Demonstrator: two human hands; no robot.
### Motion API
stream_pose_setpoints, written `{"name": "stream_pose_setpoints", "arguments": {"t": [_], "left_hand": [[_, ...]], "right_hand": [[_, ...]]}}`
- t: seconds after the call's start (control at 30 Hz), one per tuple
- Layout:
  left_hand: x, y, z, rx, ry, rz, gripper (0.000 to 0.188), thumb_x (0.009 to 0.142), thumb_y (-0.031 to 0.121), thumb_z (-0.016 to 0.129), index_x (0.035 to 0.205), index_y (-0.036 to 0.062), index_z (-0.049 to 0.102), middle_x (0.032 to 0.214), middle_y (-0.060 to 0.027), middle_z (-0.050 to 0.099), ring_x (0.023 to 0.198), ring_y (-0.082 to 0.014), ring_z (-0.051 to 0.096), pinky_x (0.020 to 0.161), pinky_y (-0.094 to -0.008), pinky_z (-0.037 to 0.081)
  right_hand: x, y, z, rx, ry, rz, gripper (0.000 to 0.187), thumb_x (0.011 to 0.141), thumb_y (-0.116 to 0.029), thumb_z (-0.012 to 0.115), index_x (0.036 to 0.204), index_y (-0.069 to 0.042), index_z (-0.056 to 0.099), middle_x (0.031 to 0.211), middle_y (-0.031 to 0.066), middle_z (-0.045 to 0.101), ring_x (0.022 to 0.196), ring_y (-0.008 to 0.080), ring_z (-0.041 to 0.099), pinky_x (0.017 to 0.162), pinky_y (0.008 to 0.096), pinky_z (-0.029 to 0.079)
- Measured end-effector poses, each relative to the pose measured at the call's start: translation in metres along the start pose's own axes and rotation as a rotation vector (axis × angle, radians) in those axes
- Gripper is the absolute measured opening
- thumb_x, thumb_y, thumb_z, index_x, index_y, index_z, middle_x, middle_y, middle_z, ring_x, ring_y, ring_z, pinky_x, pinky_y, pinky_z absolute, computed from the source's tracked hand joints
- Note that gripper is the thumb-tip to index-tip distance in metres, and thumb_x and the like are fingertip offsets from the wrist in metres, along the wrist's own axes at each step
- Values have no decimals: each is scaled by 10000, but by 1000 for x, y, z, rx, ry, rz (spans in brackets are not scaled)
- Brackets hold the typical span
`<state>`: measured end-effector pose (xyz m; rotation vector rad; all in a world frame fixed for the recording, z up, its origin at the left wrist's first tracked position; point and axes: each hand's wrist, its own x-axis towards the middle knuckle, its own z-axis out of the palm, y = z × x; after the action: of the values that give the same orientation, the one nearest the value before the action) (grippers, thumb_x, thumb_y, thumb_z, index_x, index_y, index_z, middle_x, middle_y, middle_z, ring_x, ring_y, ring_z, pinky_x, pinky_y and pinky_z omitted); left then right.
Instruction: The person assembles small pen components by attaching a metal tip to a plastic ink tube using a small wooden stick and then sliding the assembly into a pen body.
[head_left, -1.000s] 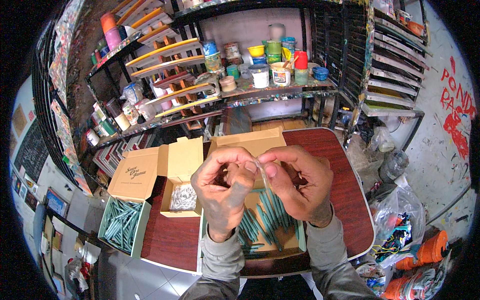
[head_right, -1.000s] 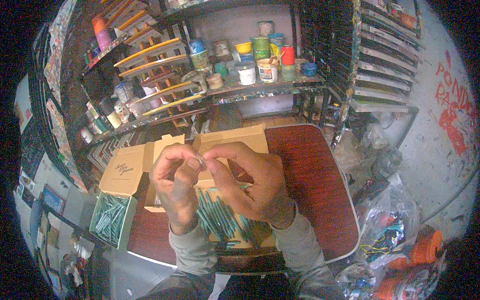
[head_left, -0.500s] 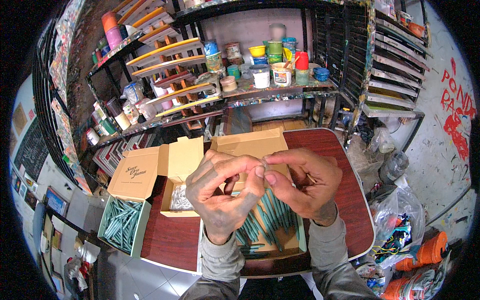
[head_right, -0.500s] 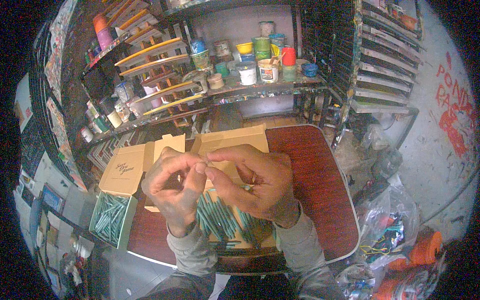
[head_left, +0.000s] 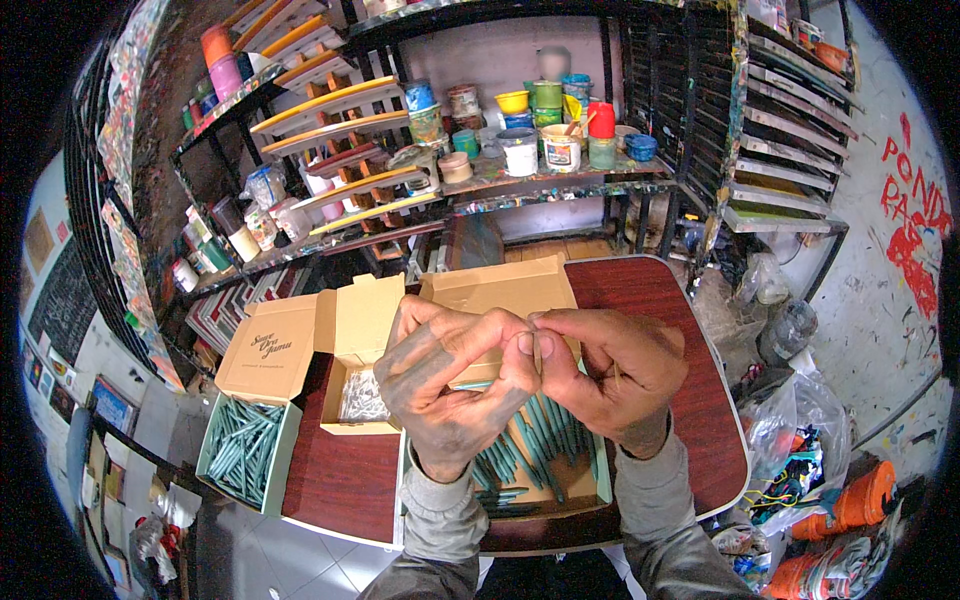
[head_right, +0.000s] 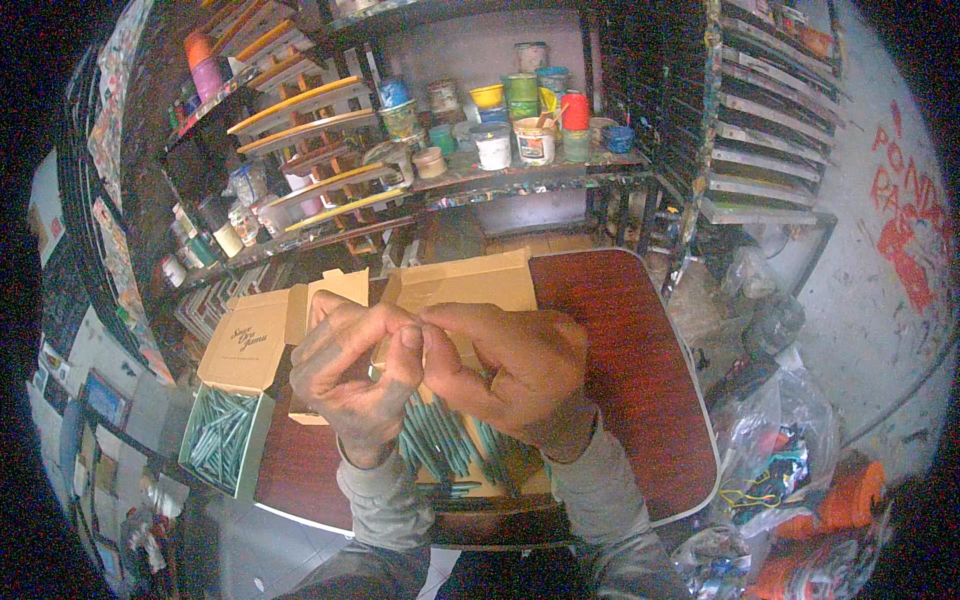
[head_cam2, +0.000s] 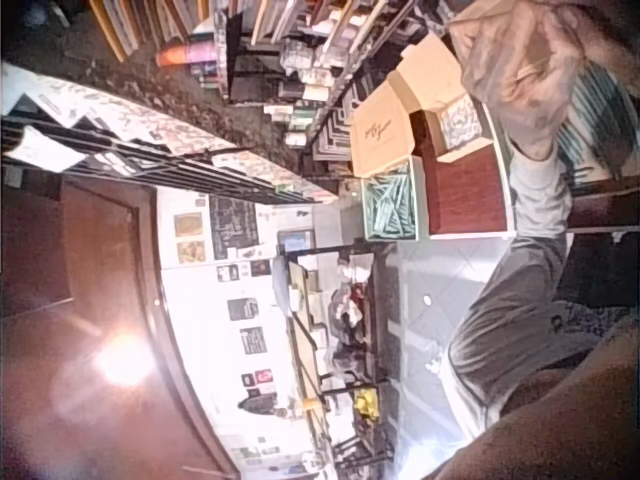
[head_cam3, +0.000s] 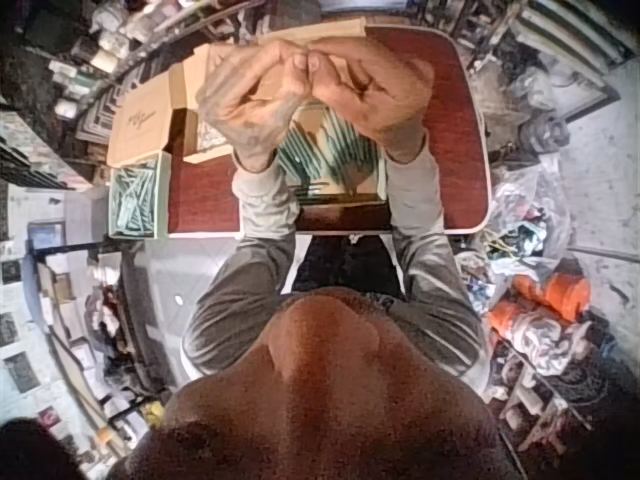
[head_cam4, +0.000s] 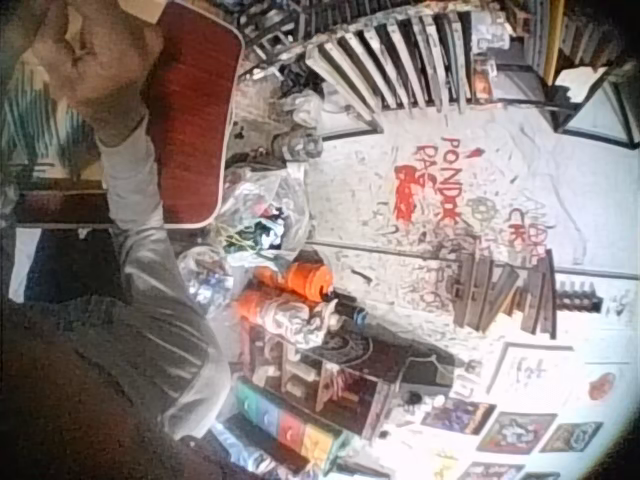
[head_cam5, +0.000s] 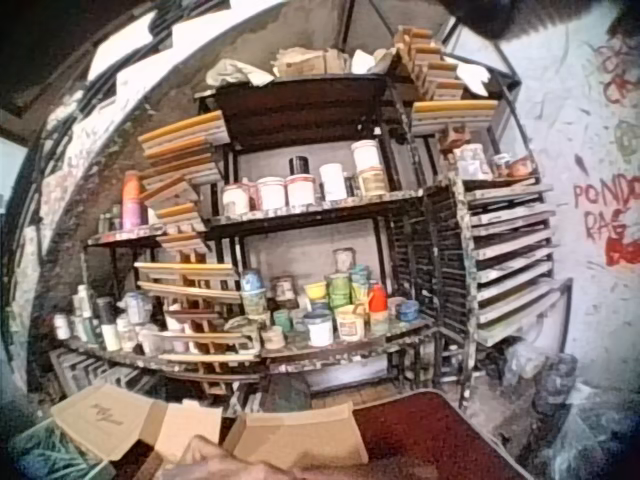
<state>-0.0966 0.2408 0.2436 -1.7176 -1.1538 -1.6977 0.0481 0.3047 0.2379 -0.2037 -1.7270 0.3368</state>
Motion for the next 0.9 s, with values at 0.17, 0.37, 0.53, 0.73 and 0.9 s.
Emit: {"name": "stream_pose_setpoints", "arguments": {"t": [0.17,0.37,0.53,0.73,0.9], "left_hand": [[1,-1,-1,-39,-21,-28,109,691,36,762,794,64,737,701,7,668,642,-168,529,641,-301,396],[0,-6,4,-115,-5,-57,70,712,40,739,777,57,721,691,0,657,624,-150,493,633,-292,382],[-3,-14,8,-291,10,-101,49,743,74,723,786,51,714,687,3,632,618,-124,436,617,-275,351],[-12,-24,8,-501,13,-314,78,767,75,698,806,7,699,685,-2,591,636,-91,396,601,-263,308],[-12,-25,8,-534,15,-339,69,762,38,679,810,-12,690,687,-4,583,641,-90,397,612,-263,308]], "right_hand": [[1,1,7,43,70,-12,167,772,-66,781,935,-41,751,558,-16,590,429,14,400,400,215,288],[-2,5,2,66,-11,53,212,827,-95,742,1030,-53,699,625,34,632,465,56,526,429,245,398],[1,-1,1,293,-145,247,275,870,-113,709,1133,-69,641,576,-29,555,447,16,392,418,230,289],[1,-5,2,369,-143,364,124,914,-142,691,932,-35,630,586,-60,518,501,-8,366,455,213,249],[2,-10,0,366,-149,418,166,930,-163,688,872,-19,632,583,-82,488,520,-20,345,463,211,218]]}}
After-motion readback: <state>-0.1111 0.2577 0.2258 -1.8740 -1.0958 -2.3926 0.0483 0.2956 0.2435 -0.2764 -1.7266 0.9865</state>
